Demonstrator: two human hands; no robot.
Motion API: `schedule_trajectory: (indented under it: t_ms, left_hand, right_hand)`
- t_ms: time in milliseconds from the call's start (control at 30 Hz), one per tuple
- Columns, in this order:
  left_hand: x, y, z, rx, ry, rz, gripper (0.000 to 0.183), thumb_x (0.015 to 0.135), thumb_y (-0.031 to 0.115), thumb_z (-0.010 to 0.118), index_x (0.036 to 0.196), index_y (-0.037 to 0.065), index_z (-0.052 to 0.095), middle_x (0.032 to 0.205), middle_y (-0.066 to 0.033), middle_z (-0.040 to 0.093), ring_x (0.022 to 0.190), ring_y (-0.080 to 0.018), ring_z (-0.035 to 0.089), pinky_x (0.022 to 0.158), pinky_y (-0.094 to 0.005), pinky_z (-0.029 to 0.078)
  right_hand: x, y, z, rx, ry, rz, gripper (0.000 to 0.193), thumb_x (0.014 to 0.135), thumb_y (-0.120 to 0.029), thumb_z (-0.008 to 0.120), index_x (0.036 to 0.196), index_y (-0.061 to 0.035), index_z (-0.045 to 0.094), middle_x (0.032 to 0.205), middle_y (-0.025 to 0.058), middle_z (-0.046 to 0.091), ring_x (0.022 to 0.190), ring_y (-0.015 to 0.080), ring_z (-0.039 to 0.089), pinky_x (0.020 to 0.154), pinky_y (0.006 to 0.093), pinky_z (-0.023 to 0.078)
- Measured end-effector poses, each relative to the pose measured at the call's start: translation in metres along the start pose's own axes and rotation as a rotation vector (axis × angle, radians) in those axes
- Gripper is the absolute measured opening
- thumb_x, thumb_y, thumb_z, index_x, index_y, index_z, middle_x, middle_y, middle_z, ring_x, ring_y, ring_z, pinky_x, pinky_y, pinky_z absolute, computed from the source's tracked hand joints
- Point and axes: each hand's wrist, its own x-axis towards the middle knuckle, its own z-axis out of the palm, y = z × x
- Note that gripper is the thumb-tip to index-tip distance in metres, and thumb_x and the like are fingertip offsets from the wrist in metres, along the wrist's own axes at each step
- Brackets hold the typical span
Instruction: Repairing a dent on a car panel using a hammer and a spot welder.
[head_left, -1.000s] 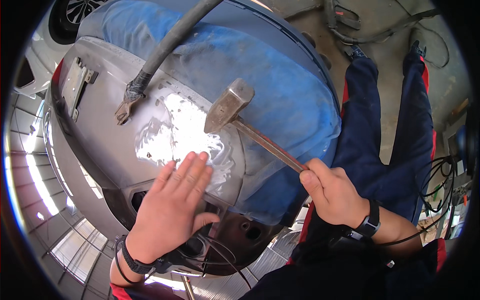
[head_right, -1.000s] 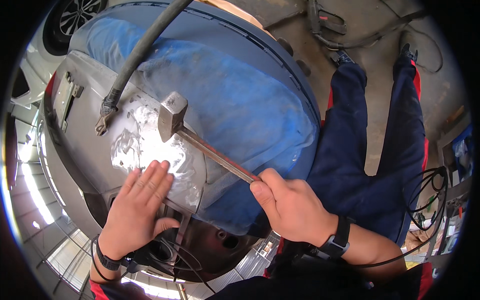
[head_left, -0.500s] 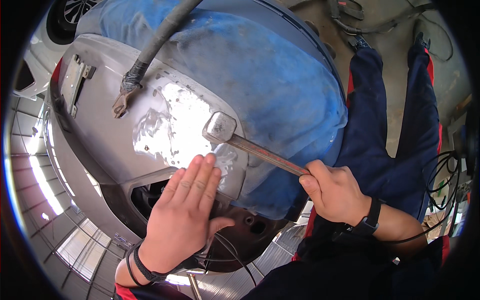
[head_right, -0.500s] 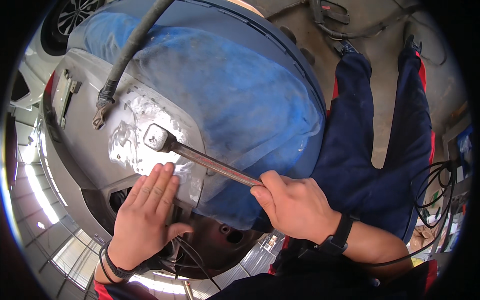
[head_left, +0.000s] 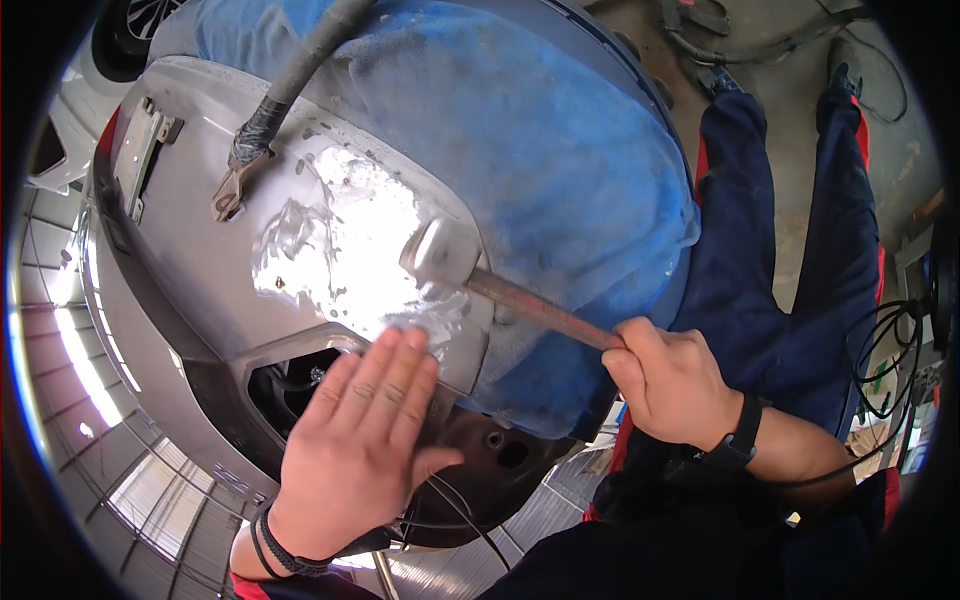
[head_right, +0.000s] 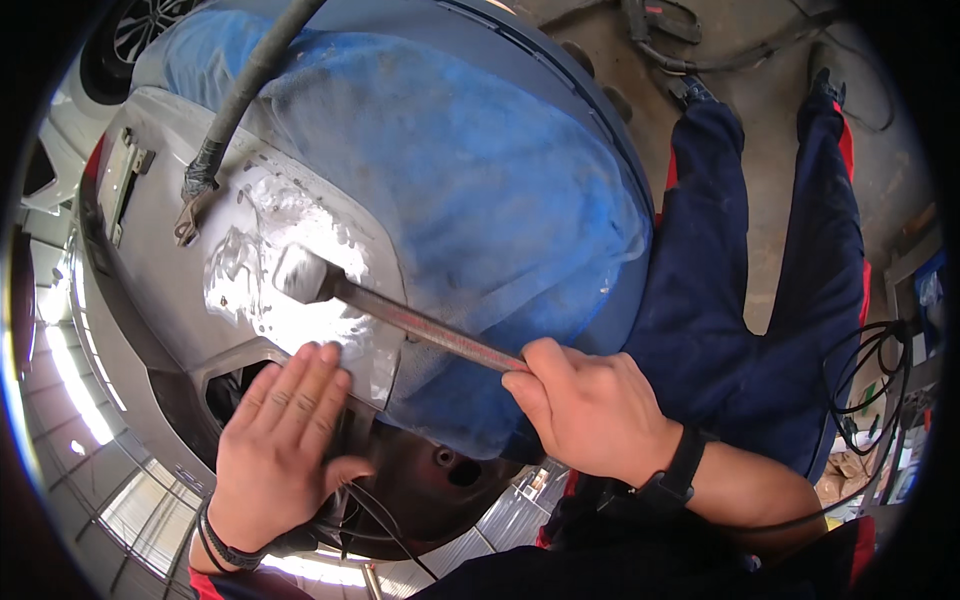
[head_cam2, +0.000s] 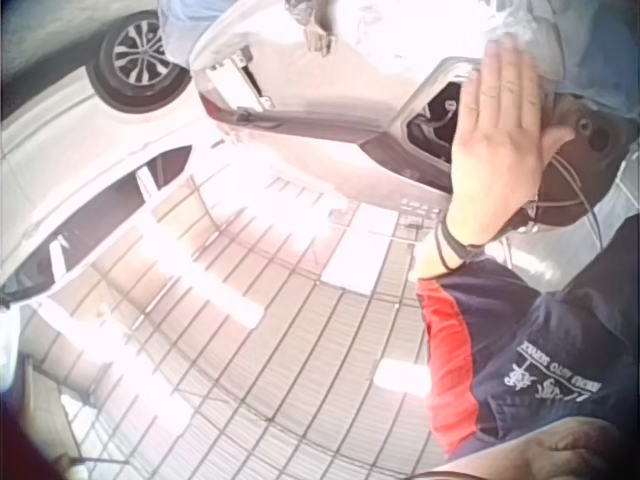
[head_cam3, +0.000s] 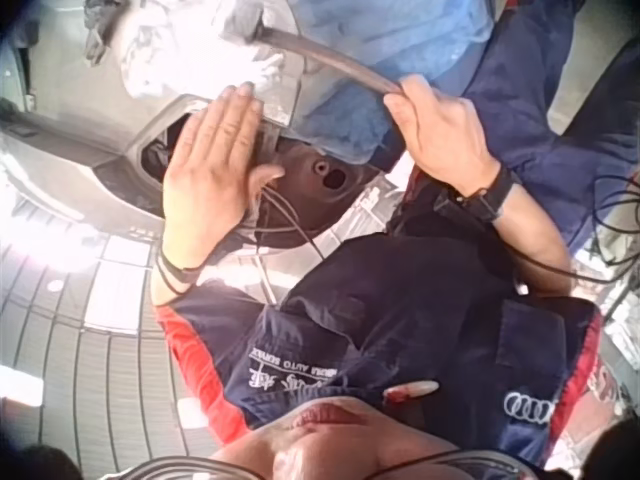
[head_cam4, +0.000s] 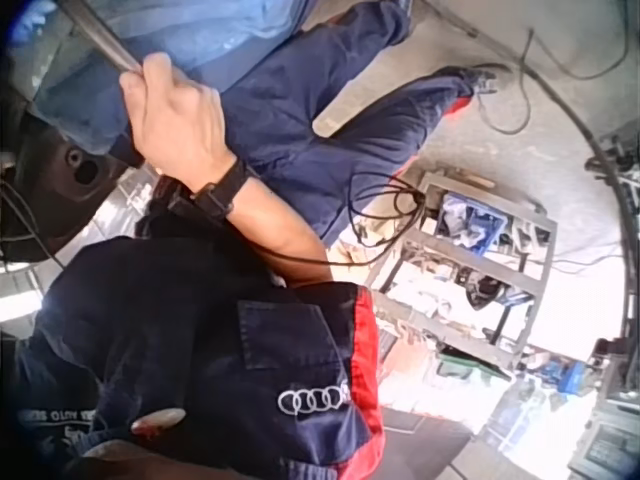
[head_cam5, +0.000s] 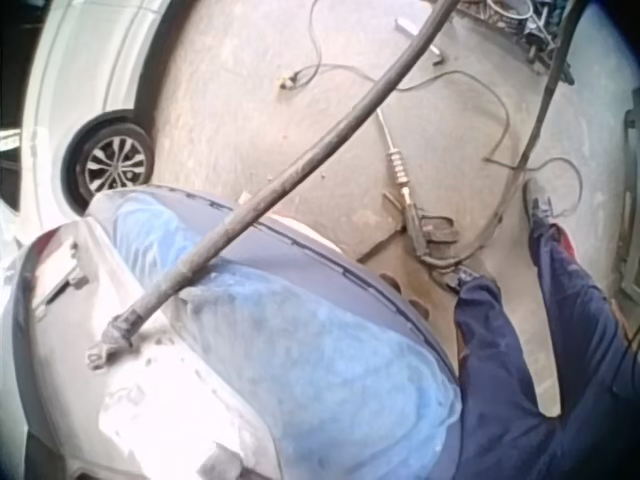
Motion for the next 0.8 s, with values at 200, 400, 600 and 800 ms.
schedule_trajectory:
  t_ms: [200,400,600,800]
  left_hand:
    - [-0.003,0.004,-0.004,0.066,0.022,-0.136,0.087,0.068,0.055,0.067,0.129,-0.004,0.051,0.14,-0.02,0.046,0.132,-0.0345,0.043,0.105,-0.0455,0.036]
    - [-0.01,0.007,-0.002,0.122,0.032,-0.166,0.091,0.068,0.06,0.066,0.129,-0.006,0.049,0.14,-0.0215,0.045,0.132,-0.0354,0.042,0.106,-0.047,0.034]
    - [-0.001,0.001,-0.003,0.141,0.066,-0.25,0.096,0.067,0.062,0.065,0.131,-0.007,0.047,0.142,-0.0224,0.043,0.134,-0.037,0.039,0.107,-0.0483,0.032]
    - [-0.003,0.002,-0.004,0.036,0.014,-0.083,0.088,0.069,0.058,0.067,0.128,-0.005,0.051,0.14,-0.02,0.046,0.133,-0.0347,0.041,0.106,-0.0458,0.034]
  right_hand:
    - [0.0,-0.002,0.001,0.037,0.027,-0.007,0.02,0.091,-0.019,0.06,0.084,-0.003,0.05,0.061,0.0139,0.057,0.051,0.0323,0.059,0.044,0.0393,0.044]
    - [0.0,-0.002,0.001,0.046,0.017,-0.02,0.021,0.091,-0.019,0.06,0.084,-0.003,0.049,0.058,0.0136,0.056,0.05,0.0325,0.059,0.044,0.0394,0.044]
    - [-0.002,-0.002,0.0,0.042,0.028,-0.016,0.021,0.091,-0.019,0.06,0.083,-0.0023,0.049,0.058,0.0134,0.056,0.051,0.0326,0.059,0.045,0.0395,0.045]
    - [-0.002,-0.005,-0.003,0.063,0.017,-0.02,0.023,0.091,-0.02,0.06,0.083,-0.0022,0.048,0.06,0.0139,0.057,0.05,0.0331,0.058,0.044,0.0401,0.044]
